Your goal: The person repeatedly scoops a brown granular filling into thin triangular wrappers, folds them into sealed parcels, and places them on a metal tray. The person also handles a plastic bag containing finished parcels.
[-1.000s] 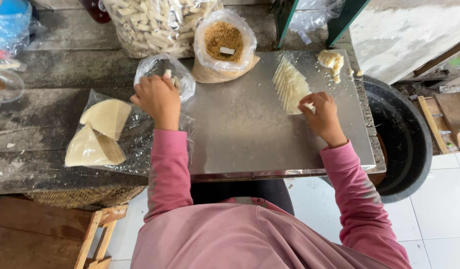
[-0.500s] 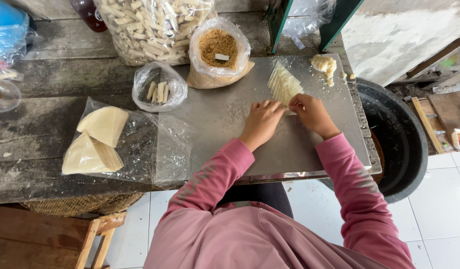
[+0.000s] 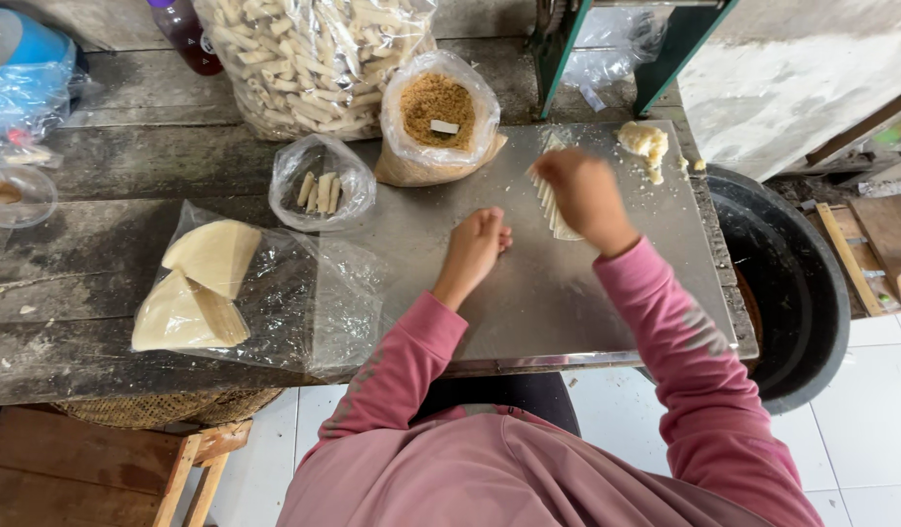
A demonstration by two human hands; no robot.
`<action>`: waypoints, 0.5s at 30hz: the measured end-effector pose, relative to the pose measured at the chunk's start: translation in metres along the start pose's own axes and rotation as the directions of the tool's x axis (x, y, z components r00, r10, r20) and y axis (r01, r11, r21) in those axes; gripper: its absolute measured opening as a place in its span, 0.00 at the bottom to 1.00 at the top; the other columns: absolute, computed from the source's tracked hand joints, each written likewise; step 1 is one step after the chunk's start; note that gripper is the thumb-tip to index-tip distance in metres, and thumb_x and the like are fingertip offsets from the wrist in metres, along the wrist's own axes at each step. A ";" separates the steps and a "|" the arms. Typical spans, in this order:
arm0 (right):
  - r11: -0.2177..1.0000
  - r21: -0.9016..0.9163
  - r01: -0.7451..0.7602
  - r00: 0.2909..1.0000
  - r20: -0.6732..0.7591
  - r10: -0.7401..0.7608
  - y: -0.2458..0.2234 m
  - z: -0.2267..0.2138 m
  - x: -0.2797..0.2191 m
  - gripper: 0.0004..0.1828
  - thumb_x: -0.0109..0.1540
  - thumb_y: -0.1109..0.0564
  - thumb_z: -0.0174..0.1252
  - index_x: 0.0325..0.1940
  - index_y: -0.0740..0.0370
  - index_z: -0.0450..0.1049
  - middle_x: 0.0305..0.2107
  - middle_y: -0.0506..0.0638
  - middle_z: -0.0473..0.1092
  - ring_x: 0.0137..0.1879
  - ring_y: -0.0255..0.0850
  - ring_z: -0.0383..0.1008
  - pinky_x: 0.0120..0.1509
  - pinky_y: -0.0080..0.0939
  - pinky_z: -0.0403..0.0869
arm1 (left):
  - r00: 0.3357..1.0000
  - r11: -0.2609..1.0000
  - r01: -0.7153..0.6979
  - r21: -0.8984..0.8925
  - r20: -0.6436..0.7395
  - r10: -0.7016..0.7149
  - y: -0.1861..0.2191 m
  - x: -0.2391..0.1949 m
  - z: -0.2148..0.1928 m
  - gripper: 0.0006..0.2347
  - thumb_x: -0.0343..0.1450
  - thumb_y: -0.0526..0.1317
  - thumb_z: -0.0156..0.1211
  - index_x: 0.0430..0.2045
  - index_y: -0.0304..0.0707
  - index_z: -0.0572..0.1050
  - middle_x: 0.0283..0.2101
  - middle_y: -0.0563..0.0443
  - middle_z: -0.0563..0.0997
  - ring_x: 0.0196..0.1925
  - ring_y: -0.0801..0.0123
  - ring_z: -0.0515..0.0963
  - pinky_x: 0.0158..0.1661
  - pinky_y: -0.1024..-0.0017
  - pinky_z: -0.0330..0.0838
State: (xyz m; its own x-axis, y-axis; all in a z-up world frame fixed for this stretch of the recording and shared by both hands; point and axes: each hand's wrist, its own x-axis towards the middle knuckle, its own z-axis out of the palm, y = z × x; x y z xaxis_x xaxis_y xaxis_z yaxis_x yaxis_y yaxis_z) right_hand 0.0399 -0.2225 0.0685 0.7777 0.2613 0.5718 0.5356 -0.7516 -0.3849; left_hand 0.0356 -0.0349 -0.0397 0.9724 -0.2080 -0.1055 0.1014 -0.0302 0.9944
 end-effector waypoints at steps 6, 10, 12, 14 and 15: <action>0.987 0.152 -0.043 0.999 0.032 0.039 -0.051 0.012 0.022 0.02 0.64 0.65 0.59 0.40 0.65 0.77 0.33 0.57 0.75 0.36 0.49 0.78 0.41 0.45 0.75 | 1.000 0.987 0.004 0.161 0.008 -0.005 0.009 -0.011 -0.039 0.17 0.76 0.46 0.59 0.35 0.24 0.82 0.26 0.46 0.85 0.25 0.71 0.83 0.28 0.73 0.76; 1.000 -0.030 -0.004 1.000 -0.005 0.004 -0.045 0.026 0.084 0.06 0.64 0.59 0.66 0.38 0.65 0.78 0.34 0.57 0.73 0.39 0.51 0.74 0.45 0.51 0.71 | 0.973 0.895 -0.203 0.398 -0.022 0.230 0.015 -0.024 -0.035 0.13 0.66 0.42 0.69 0.34 0.29 0.80 0.27 0.46 0.85 0.27 0.68 0.85 0.30 0.72 0.78; 0.975 -0.222 -0.020 0.993 0.111 0.045 -0.045 0.047 0.115 0.08 0.61 0.54 0.68 0.36 0.61 0.81 0.38 0.57 0.72 0.46 0.52 0.73 0.50 0.55 0.69 | 0.937 0.840 -0.307 0.448 -0.010 0.348 0.018 -0.027 -0.030 0.11 0.65 0.40 0.70 0.33 0.31 0.79 0.27 0.45 0.84 0.28 0.63 0.85 0.31 0.69 0.77; 0.907 -0.422 -0.015 0.969 0.218 0.118 -0.045 0.070 0.139 0.10 0.59 0.50 0.69 0.33 0.59 0.82 0.42 0.59 0.71 0.52 0.55 0.70 0.55 0.58 0.67 | 0.881 0.770 -0.395 0.501 -0.031 0.472 0.016 -0.029 -0.026 0.09 0.65 0.37 0.69 0.33 0.32 0.79 0.27 0.44 0.83 0.29 0.57 0.84 0.33 0.65 0.76; 0.892 -0.452 -0.004 0.952 0.270 0.141 -0.044 0.076 0.143 0.12 0.57 0.50 0.70 0.35 0.60 0.81 0.44 0.58 0.71 0.55 0.55 0.69 0.57 0.58 0.66 | 0.846 0.729 -0.434 0.529 -0.039 0.532 0.016 -0.029 -0.026 0.08 0.65 0.36 0.68 0.34 0.33 0.78 0.27 0.43 0.83 0.30 0.54 0.84 0.33 0.62 0.76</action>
State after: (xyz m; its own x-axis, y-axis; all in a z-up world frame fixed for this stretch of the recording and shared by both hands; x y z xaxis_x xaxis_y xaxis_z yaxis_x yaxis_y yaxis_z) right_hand 0.1529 -0.1058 0.1122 0.9052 0.3066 0.2944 0.3262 -0.9451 -0.0186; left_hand 0.0145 -0.0041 -0.0204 0.8847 -0.1534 0.4401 -0.4592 -0.4493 0.7663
